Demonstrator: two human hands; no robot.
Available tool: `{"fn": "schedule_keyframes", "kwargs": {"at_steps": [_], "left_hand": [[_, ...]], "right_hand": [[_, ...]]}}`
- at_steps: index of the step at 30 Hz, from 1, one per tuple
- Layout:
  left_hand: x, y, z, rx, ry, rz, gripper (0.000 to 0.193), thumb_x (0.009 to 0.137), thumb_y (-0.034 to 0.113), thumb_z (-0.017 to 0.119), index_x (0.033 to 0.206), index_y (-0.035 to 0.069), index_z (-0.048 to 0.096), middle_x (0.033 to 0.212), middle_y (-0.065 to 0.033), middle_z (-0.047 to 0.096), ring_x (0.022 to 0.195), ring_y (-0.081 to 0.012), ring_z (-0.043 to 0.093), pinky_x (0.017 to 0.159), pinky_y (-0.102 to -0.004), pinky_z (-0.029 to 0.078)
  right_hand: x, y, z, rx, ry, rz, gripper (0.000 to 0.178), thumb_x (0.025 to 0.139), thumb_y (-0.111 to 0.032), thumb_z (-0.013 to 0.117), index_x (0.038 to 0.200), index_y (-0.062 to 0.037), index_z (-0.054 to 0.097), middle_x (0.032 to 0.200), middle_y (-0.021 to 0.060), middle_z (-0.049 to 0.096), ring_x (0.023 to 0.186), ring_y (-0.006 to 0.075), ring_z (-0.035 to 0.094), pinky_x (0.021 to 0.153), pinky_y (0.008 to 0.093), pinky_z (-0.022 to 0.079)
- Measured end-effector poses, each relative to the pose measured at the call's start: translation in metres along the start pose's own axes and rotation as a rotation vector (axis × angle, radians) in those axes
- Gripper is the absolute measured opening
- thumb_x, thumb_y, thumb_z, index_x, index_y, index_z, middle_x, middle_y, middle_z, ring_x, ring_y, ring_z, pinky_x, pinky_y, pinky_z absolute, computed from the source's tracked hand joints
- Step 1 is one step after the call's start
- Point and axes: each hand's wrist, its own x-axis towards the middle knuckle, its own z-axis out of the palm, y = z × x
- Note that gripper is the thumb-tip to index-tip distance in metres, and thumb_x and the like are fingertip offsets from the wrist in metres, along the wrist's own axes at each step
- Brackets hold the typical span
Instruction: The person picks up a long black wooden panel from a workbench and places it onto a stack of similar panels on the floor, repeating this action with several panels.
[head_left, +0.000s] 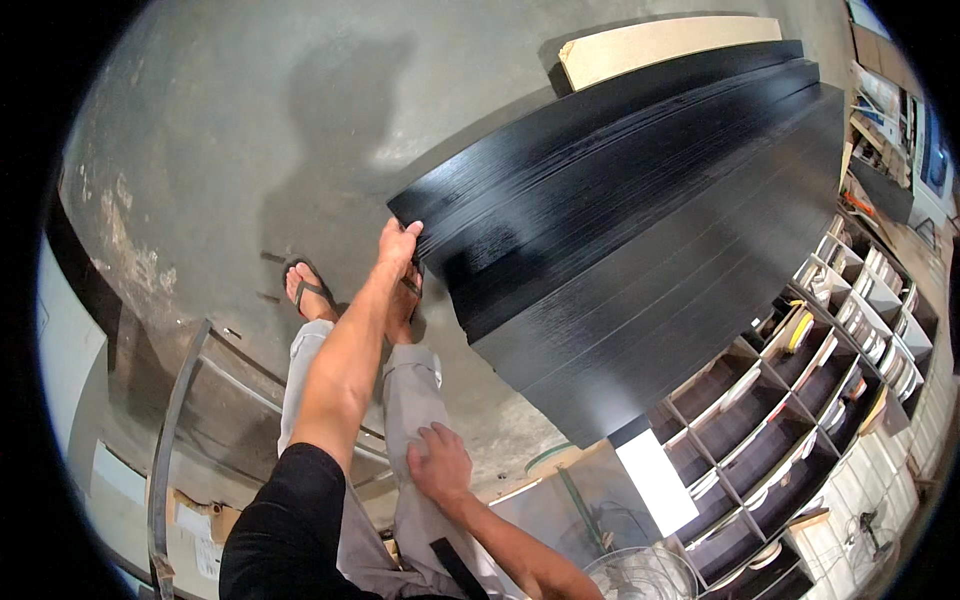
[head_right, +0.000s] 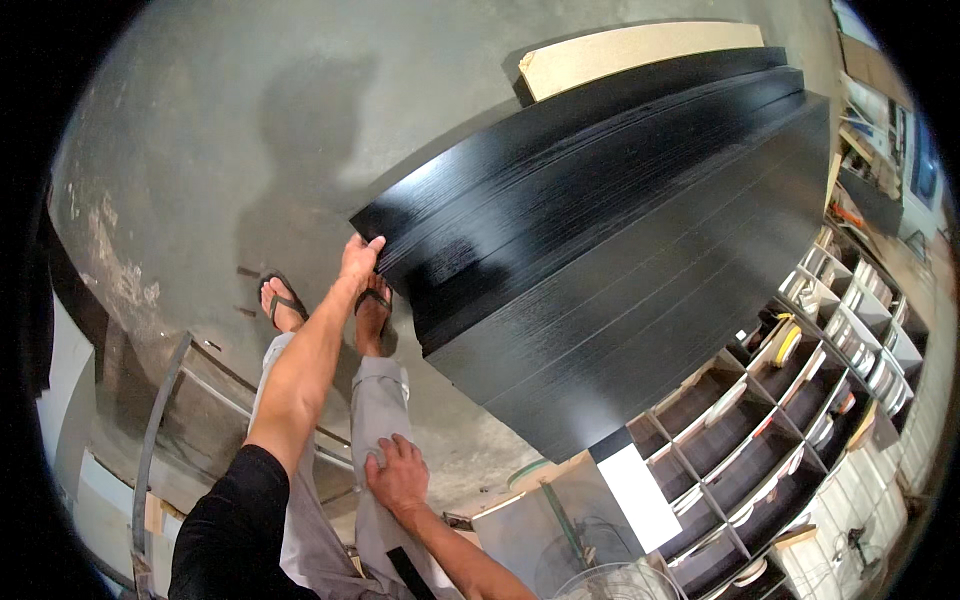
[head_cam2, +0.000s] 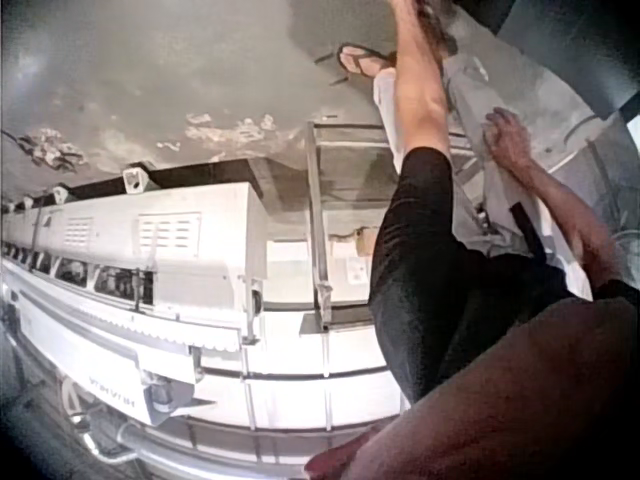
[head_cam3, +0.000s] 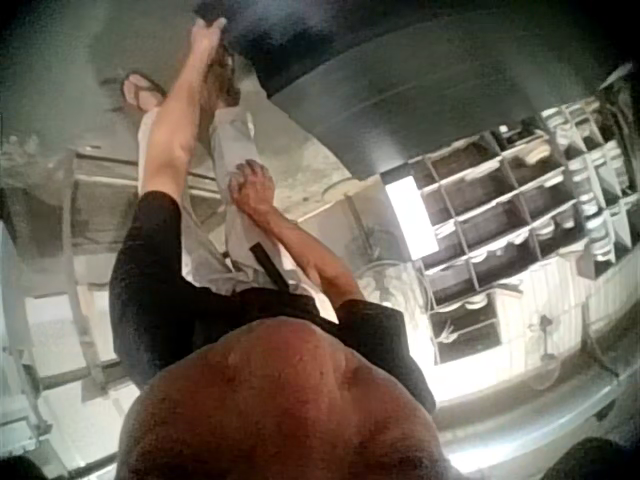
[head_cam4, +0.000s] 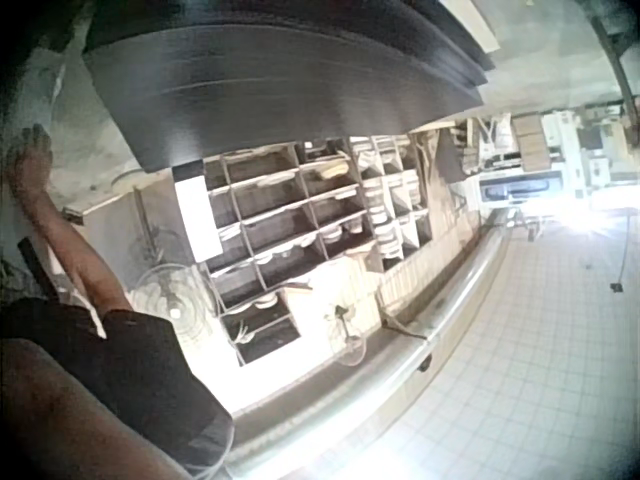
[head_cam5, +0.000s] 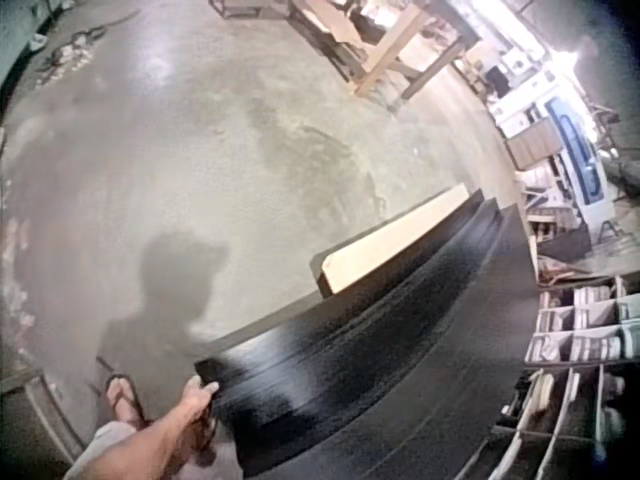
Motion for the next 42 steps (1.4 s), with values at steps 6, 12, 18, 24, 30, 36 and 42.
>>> {"fn": "schedule_keyframes", "kwargs": {"at_steps": [6, 12, 18, 24, 30, 36, 42], "left_hand": [[-0.08, -0.077, -0.06, 0.442, 0.119, -0.037, 0.054, 0.083, 0.044, 0.055, 0.107, -0.004, 0.055, 0.104, -0.0261, 0.059, 0.101, -0.0355, 0.057, 0.087, -0.0395, 0.043], [-0.213, -0.16, -0.084, 0.754, -0.072, -0.183, 0.039, 0.078, 0.035, 0.058, 0.096, 0.001, 0.064, 0.097, -0.0201, 0.063, 0.092, -0.0368, 0.06, 0.082, -0.0429, 0.046], [-0.222, -0.155, -0.083, 0.887, -0.007, -0.072, 0.027, 0.076, 0.025, 0.06, 0.094, 0.005, 0.066, 0.092, -0.0177, 0.065, 0.083, -0.0365, 0.062, 0.077, -0.0442, 0.047], [-0.243, -0.165, -0.082, 0.532, 0.259, -0.009, 0.018, 0.074, 0.018, 0.059, 0.081, 0.004, 0.068, 0.083, -0.0225, 0.064, 0.081, -0.038, 0.062, 0.074, -0.0427, 0.048], [-0.251, -0.171, -0.09, 0.794, 0.126, -0.005, 0.02, 0.073, 0.019, 0.06, 0.077, 0.002, 0.067, 0.077, -0.0235, 0.063, 0.077, -0.0382, 0.062, 0.072, -0.0435, 0.049], [-0.247, -0.163, -0.084, 0.705, 0.146, 0.075, 0.021, 0.073, 0.019, 0.058, 0.083, 0.002, 0.067, 0.077, -0.0216, 0.063, 0.076, -0.0389, 0.062, 0.069, -0.0439, 0.049], [-0.261, -0.148, -0.09, 0.725, 0.06, -0.015, 0.022, 0.074, 0.02, 0.057, 0.086, 0.004, 0.067, 0.08, -0.0216, 0.063, 0.077, -0.0411, 0.06, 0.069, -0.0442, 0.049]], "right_hand": [[-0.001, 0.005, 0.011, -0.002, -0.025, -0.017, 0.037, 0.077, -0.03, 0.058, 0.106, -0.0085, 0.06, 0.116, 0.012, 0.054, 0.106, 0.0306, 0.051, 0.087, 0.0425, 0.044], [0.001, 0.004, 0.006, 0.001, -0.001, -0.022, 0.034, 0.075, -0.026, 0.058, 0.102, -0.0062, 0.061, 0.112, 0.0134, 0.055, 0.103, 0.032, 0.052, 0.089, 0.0403, 0.043], [0.0, -0.001, 0.004, -0.072, -0.133, 0.043, 0.036, 0.077, -0.028, 0.054, 0.104, -0.0058, 0.06, 0.114, 0.0133, 0.054, 0.103, 0.0327, 0.052, 0.087, 0.0414, 0.044], [-0.004, 0.003, 0.019, -0.123, -0.087, 0.0, 0.035, 0.078, -0.029, 0.052, 0.103, -0.0061, 0.06, 0.113, 0.013, 0.054, 0.1, 0.0335, 0.052, 0.084, 0.0436, 0.045], [-0.004, 0.004, 0.019, -0.12, -0.114, 0.051, 0.034, 0.077, -0.03, 0.056, 0.103, -0.0079, 0.059, 0.112, 0.0121, 0.053, 0.1, 0.0324, 0.052, 0.083, 0.0446, 0.046], [-0.003, 0.003, 0.024, -0.124, -0.056, 0.03, 0.035, 0.075, -0.029, 0.058, 0.104, -0.0092, 0.058, 0.109, 0.011, 0.053, 0.1, 0.0318, 0.052, 0.08, 0.0453, 0.047], [0.0, 0.007, 0.023, -0.163, -0.166, 0.1, 0.037, 0.075, -0.03, 0.058, 0.105, -0.0088, 0.058, 0.11, 0.0114, 0.052, 0.101, 0.033, 0.051, 0.081, 0.0457, 0.047]]}}
